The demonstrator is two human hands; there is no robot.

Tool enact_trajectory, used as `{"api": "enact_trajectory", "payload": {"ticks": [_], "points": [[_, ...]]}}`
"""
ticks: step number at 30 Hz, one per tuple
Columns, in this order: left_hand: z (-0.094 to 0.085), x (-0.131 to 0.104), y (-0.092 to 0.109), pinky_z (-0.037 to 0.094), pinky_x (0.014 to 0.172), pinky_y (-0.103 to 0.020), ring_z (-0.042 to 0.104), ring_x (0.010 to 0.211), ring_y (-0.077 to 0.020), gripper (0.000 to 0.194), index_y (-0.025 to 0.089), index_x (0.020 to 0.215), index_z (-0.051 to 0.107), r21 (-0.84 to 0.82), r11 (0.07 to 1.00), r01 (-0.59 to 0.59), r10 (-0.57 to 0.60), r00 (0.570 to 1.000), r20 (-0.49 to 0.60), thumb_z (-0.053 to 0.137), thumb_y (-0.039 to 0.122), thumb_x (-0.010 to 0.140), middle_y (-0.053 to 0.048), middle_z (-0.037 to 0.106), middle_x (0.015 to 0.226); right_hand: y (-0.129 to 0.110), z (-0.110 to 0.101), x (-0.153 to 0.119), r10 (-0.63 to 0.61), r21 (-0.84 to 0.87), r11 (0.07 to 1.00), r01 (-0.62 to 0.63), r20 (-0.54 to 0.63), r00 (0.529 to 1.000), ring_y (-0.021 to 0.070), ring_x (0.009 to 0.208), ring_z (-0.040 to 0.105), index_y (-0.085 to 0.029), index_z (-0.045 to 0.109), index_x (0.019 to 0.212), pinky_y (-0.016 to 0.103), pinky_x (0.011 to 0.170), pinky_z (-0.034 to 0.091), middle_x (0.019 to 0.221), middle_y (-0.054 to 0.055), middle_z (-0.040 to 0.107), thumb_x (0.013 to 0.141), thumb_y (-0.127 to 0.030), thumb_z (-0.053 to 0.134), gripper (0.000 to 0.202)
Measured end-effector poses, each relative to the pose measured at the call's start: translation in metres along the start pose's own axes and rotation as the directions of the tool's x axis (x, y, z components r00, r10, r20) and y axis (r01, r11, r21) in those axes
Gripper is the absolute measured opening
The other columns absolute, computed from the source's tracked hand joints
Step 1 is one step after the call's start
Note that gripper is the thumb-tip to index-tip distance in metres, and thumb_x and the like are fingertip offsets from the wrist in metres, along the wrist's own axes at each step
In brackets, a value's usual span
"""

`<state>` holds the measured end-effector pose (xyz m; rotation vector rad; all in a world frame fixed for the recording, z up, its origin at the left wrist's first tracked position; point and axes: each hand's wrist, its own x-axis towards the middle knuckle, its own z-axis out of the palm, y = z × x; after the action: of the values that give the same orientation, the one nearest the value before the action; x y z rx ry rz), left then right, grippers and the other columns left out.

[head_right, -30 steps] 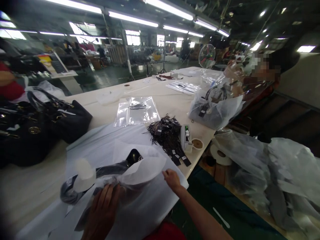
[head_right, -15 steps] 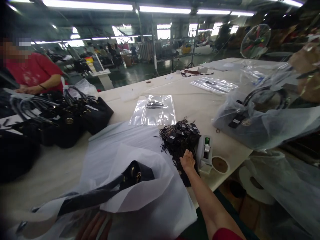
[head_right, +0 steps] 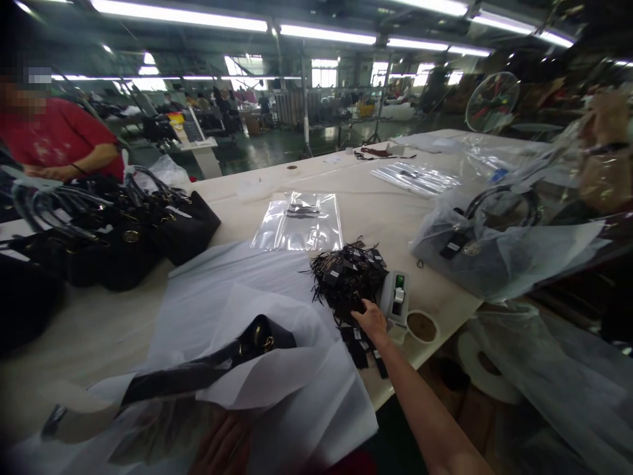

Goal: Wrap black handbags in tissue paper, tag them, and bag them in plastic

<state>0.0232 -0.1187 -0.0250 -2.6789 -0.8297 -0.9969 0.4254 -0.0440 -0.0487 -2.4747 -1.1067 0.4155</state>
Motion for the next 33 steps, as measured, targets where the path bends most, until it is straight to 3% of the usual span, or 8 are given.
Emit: {"api": "enact_trajectory", "payload": {"ticks": [7,11,13,16,18,20,24,33], "points": [[0.009,0.021,0.009,0.052,0.085,-0.024,0.065,0.090,-0.0158,0.028,0.017,0.094,0.066,-0.197,0.978,-0.064,0.075,0.996,0.045,0.042,0.008,0.084,-0.007,0.070,0.086,-0.016,-0.027,-0.020,0.035,0.100,0.995,-0.022,-0.130,0.991,0.0242,0.102,0.061,-0.015,0.058,0.116,0.032,0.086,0.046,0.112,0.012,0.066,0.076,-0.032,0.059,0.043],[0.005,0.048,0.028,0.055,0.079,-0.021,0.065,0.094,-0.0146,0.029,0.017,0.110,0.063,-0.506,0.845,0.171,-0.037,0.964,0.264,0.042,0.027,0.092,-0.009,0.069,0.102,-0.023,-0.043,-0.064,-0.078,0.206,0.973,0.103,-0.124,0.989,0.0223,0.096,0.063,-0.015,0.059,0.111,0.031,0.086,0.048,0.106,0.010,0.068,0.071,-0.033,0.062,0.044],[0.008,0.068,0.041,0.054,0.083,-0.025,0.063,0.099,-0.0163,0.032,0.020,0.113,0.062,-0.649,0.610,0.454,-0.163,0.874,0.458,0.041,0.033,0.092,-0.008,0.067,0.110,-0.024,-0.048,-0.100,-0.170,0.275,0.940,0.200,-0.130,0.977,0.0240,0.092,0.064,-0.015,0.059,0.109,0.033,0.082,0.050,0.102,0.011,0.068,0.069,-0.036,0.063,0.045],[0.014,0.101,0.059,0.051,0.088,-0.035,0.060,0.104,-0.0212,0.038,0.015,0.112,0.062,-0.604,-0.127,0.786,-0.213,0.574,0.791,0.039,0.036,0.090,-0.012,0.064,0.115,-0.023,-0.053,-0.163,-0.302,0.309,0.893,0.326,-0.124,0.945,0.0233,0.085,0.065,-0.017,0.058,0.108,0.034,0.076,0.053,0.098,0.010,0.068,0.071,-0.039,0.063,0.043],[0.017,0.117,0.067,0.048,0.089,-0.035,0.060,0.101,-0.0227,0.034,0.010,0.103,0.064,-0.390,-0.588,0.709,-0.095,0.418,0.903,0.049,0.030,0.081,-0.015,0.065,0.109,-0.023,-0.054,-0.204,-0.390,0.304,0.862,0.406,-0.114,0.914,0.0219,0.085,0.065,-0.019,0.057,0.110,0.032,0.076,0.054,0.099,0.009,0.067,0.074,-0.036,0.062,0.040],[0.017,0.126,0.071,0.047,0.084,-0.030,0.062,0.090,-0.0201,0.028,0.008,0.091,0.066,-0.186,-0.816,0.547,0.015,0.342,0.940,0.057,0.020,0.068,-0.013,0.068,0.095,-0.022,-0.053,-0.239,-0.459,0.288,0.833,0.472,-0.115,0.881,0.0209,0.089,0.065,-0.020,0.054,0.114,0.030,0.077,0.055,0.103,0.008,0.066,0.077,-0.031,0.060,0.040],[0.009,0.121,0.071,0.046,0.075,-0.027,0.063,0.078,-0.0177,0.026,0.009,0.084,0.065,-0.037,-0.901,0.432,0.071,0.231,0.970,0.057,0.011,0.060,-0.010,0.068,0.082,-0.023,-0.052,-0.282,-0.518,0.237,0.812,0.534,-0.132,0.845,0.0190,0.091,0.065,-0.022,0.049,0.120,0.026,0.078,0.055,0.104,0.008,0.065,0.079,-0.023,0.058,0.042],[-0.011,0.102,0.059,0.048,0.072,-0.030,0.064,0.072,-0.0184,0.027,0.010,0.083,0.065,-0.173,-0.834,0.524,-0.031,0.269,0.963,0.060,0.011,0.056,-0.009,0.069,0.077,-0.027,-0.045,-0.309,-0.525,0.194,0.819,0.539,-0.122,0.842,0.0175,0.087,0.066,-0.020,0.050,0.119,0.024,0.076,0.055,0.100,0.008,0.065,0.079,-0.021,0.057,0.041]]}}
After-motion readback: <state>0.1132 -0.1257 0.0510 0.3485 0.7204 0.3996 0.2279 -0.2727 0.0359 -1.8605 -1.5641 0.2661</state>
